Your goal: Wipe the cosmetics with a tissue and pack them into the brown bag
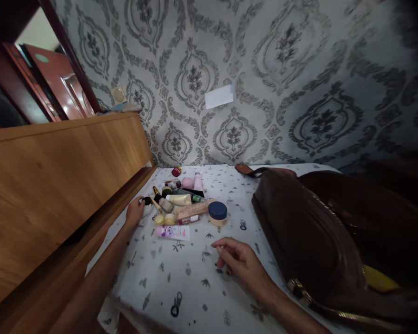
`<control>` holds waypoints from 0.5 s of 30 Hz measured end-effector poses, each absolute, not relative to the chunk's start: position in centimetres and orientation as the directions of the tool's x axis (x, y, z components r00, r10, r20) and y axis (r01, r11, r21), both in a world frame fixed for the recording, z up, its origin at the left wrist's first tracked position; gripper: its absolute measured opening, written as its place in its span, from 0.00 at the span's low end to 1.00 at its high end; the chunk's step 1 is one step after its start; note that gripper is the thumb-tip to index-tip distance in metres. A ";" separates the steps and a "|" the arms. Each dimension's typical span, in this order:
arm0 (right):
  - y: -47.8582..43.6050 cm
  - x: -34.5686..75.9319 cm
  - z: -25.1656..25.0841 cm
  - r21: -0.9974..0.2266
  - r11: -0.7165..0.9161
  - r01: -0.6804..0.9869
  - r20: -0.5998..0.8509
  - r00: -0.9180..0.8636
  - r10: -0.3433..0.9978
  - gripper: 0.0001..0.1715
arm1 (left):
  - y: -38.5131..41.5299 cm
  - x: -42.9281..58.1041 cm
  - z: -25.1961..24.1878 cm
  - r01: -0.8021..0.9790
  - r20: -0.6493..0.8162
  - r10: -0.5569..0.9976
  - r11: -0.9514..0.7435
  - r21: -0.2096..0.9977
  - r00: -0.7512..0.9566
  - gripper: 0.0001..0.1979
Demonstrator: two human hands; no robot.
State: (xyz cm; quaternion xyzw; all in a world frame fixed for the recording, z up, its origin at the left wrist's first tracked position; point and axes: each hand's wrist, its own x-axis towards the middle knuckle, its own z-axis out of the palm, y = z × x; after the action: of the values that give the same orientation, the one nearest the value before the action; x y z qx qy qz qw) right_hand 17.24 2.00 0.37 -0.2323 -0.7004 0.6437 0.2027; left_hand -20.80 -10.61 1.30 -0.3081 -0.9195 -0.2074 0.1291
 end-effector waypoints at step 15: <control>1.7 17.3 0.3 -0.995 0.049 0.088 -0.045 -0.822 0.567 0.22 | 4.6 -22.7 7.7 0.887 0.056 0.897 0.442 -0.137 -0.438 0.18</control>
State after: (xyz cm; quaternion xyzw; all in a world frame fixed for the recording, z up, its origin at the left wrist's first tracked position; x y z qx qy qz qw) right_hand 17.30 1.70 0.27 -0.2339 -0.7001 0.6488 0.1846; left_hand -22.72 4.55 7.66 -0.5265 -0.8469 0.0435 0.0599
